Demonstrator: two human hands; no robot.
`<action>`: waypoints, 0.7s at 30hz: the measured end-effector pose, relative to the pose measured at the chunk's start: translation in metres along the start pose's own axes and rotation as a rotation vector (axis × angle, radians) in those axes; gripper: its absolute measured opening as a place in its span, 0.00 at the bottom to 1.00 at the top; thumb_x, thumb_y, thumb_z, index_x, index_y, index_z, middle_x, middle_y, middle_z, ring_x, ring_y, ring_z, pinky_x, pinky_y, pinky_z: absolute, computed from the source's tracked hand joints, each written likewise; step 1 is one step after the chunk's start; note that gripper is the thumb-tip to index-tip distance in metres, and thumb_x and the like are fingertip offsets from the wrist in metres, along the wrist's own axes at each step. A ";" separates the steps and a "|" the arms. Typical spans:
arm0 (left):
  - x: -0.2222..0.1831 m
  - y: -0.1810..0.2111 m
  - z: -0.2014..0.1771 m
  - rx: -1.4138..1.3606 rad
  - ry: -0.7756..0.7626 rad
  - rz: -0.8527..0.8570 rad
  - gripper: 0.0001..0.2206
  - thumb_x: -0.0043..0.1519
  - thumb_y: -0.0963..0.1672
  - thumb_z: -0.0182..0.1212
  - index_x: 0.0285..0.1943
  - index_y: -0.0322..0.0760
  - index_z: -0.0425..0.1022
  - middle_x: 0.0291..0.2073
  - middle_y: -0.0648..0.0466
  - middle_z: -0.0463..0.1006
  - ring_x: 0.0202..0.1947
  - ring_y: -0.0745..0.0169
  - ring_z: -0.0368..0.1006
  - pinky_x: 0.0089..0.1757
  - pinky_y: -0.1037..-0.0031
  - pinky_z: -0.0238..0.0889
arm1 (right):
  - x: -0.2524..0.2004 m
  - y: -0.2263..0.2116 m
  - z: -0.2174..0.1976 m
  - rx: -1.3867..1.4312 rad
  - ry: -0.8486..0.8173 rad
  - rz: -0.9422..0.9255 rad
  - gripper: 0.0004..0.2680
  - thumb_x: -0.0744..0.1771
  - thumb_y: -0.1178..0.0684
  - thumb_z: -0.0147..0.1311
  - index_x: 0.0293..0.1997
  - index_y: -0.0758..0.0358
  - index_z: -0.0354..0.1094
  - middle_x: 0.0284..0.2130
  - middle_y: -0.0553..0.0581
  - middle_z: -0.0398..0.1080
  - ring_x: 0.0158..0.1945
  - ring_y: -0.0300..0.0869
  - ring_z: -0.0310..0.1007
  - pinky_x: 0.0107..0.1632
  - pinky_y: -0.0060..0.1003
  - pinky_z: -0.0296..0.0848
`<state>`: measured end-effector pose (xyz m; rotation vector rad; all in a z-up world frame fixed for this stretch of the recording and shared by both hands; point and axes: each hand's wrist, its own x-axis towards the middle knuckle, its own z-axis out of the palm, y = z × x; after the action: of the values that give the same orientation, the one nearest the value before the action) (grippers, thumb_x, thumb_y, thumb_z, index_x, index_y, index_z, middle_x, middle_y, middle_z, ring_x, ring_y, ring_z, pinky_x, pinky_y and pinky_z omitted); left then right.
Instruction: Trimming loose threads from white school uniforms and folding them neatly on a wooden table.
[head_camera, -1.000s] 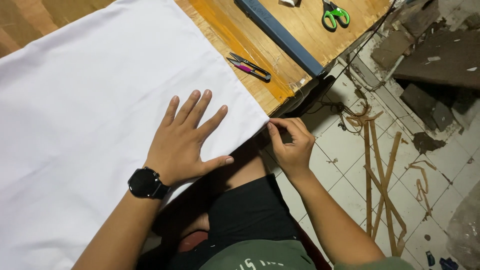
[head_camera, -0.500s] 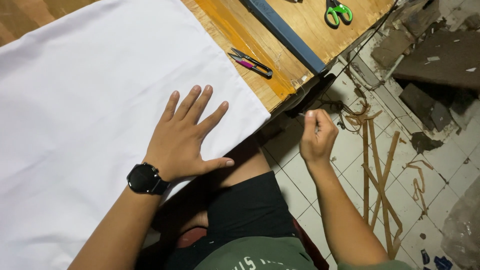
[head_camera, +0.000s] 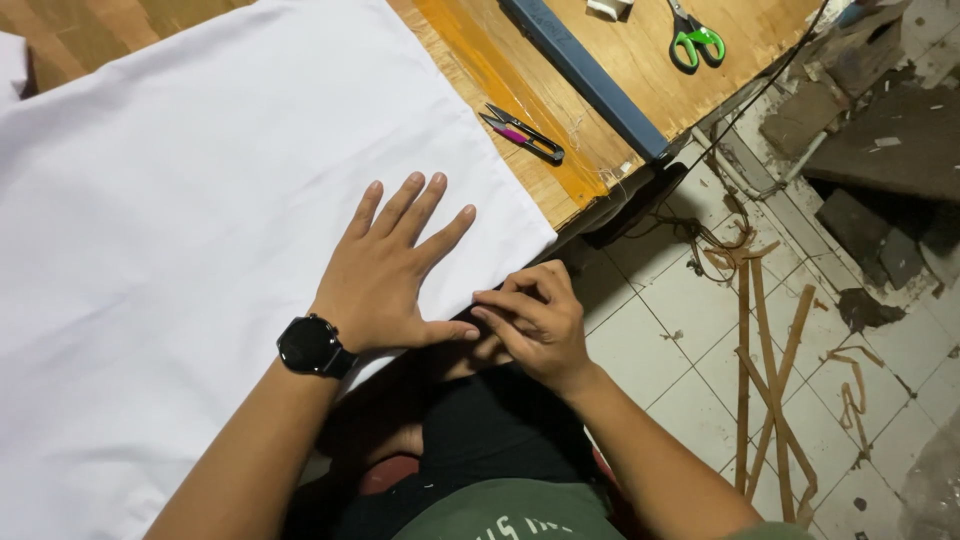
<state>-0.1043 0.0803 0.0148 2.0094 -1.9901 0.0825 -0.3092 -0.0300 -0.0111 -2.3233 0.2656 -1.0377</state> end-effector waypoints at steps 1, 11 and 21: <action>0.000 0.000 0.001 0.001 0.004 0.000 0.54 0.48 0.74 0.45 0.81 0.51 0.52 0.78 0.42 0.50 0.78 0.41 0.43 0.70 0.47 0.29 | 0.001 0.000 0.003 -0.005 0.005 0.009 0.07 0.65 0.55 0.68 0.46 0.54 0.79 0.35 0.49 0.68 0.41 0.42 0.62 0.46 0.33 0.66; -0.001 0.000 0.000 -0.015 0.017 0.003 0.53 0.49 0.74 0.44 0.80 0.50 0.53 0.78 0.41 0.50 0.78 0.41 0.43 0.70 0.47 0.30 | 0.002 -0.001 0.005 -0.024 -0.020 0.078 0.02 0.67 0.55 0.62 0.39 0.58 0.77 0.33 0.51 0.66 0.40 0.43 0.61 0.45 0.35 0.65; 0.000 0.000 0.000 -0.035 0.010 -0.016 0.53 0.50 0.74 0.43 0.80 0.50 0.54 0.78 0.42 0.50 0.77 0.41 0.42 0.70 0.46 0.29 | -0.036 0.080 -0.056 -0.216 0.088 0.448 0.11 0.71 0.49 0.51 0.35 0.65 0.68 0.34 0.57 0.67 0.37 0.42 0.66 0.38 0.33 0.69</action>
<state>-0.1045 0.0800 0.0152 1.9989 -1.9561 0.0543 -0.3706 -0.1049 -0.0498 -2.2507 0.9266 -0.9165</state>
